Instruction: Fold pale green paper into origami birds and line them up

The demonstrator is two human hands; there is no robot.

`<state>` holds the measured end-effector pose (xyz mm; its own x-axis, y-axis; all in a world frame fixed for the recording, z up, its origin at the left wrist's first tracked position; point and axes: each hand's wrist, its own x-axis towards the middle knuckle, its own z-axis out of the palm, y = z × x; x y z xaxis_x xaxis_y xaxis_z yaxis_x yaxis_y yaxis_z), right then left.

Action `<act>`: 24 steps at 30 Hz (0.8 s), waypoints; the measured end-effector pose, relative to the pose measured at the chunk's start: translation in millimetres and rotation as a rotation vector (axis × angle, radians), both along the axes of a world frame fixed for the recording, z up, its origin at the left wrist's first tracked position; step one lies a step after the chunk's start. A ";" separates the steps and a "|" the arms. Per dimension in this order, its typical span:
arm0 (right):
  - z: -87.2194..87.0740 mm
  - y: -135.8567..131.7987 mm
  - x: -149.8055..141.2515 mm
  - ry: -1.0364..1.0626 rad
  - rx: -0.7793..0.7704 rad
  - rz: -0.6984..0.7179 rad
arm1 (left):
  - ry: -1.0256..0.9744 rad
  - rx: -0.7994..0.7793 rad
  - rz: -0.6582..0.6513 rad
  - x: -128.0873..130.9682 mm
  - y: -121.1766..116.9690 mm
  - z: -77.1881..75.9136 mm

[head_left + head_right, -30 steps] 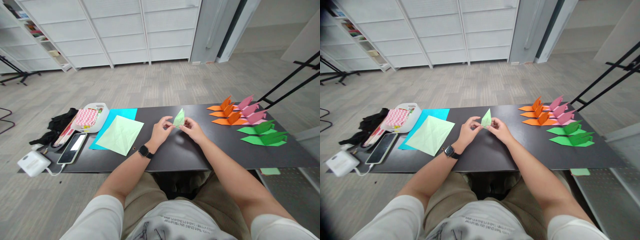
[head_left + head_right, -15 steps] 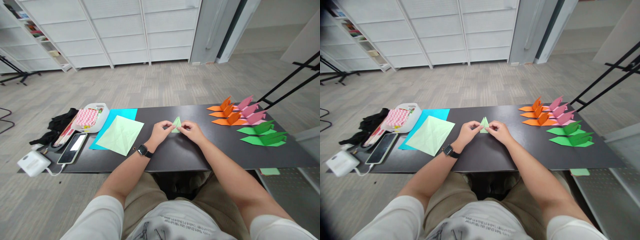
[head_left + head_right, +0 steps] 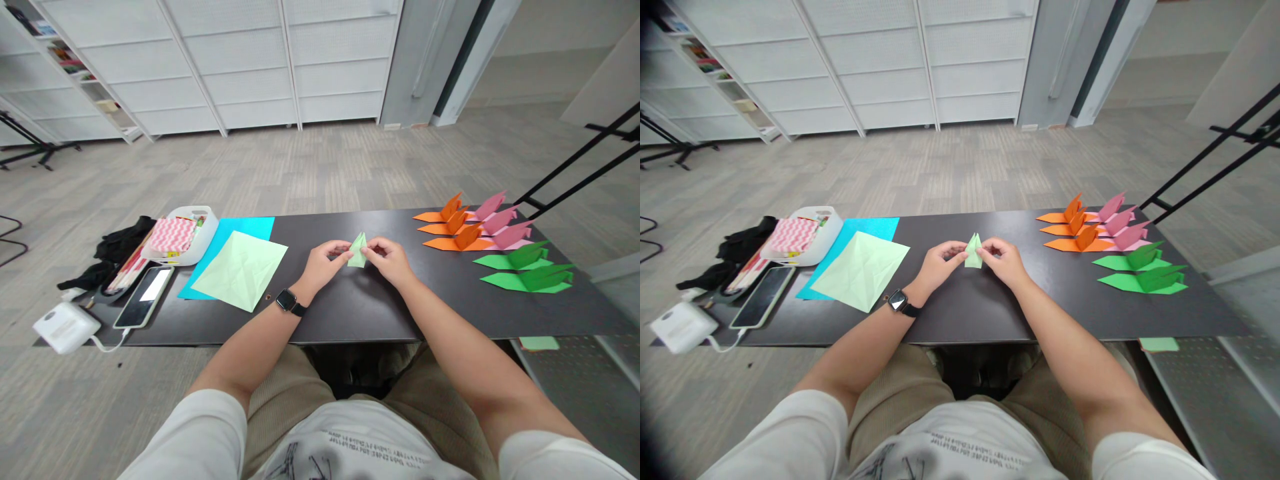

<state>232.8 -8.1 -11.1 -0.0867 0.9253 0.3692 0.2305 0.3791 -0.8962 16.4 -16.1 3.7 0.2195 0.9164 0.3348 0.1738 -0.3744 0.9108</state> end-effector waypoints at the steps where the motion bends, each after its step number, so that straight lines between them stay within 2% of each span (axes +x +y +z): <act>1: -0.4 0.7 0.3 0.003 0.004 -0.002 | -0.001 0.032 0.020 -0.6 0.5 -0.4; 5: 2.6 0.1 -0.4 -0.066 0.095 0.002 | 0.038 0.141 0.082 -4.0 0.2 2.7; 11: 10.4 -4.0 -2.1 -0.160 0.182 0.033 | 0.060 0.229 0.094 -5.6 -2.6 10.9; 19: 9.4 -4.9 -0.3 -0.208 0.202 0.090 | 0.130 0.270 0.114 -5.9 -4.5 15.5; 24: 10.2 -6.6 2.9 -0.148 0.198 0.131 | 0.152 0.249 0.158 -7.4 -3.2 17.0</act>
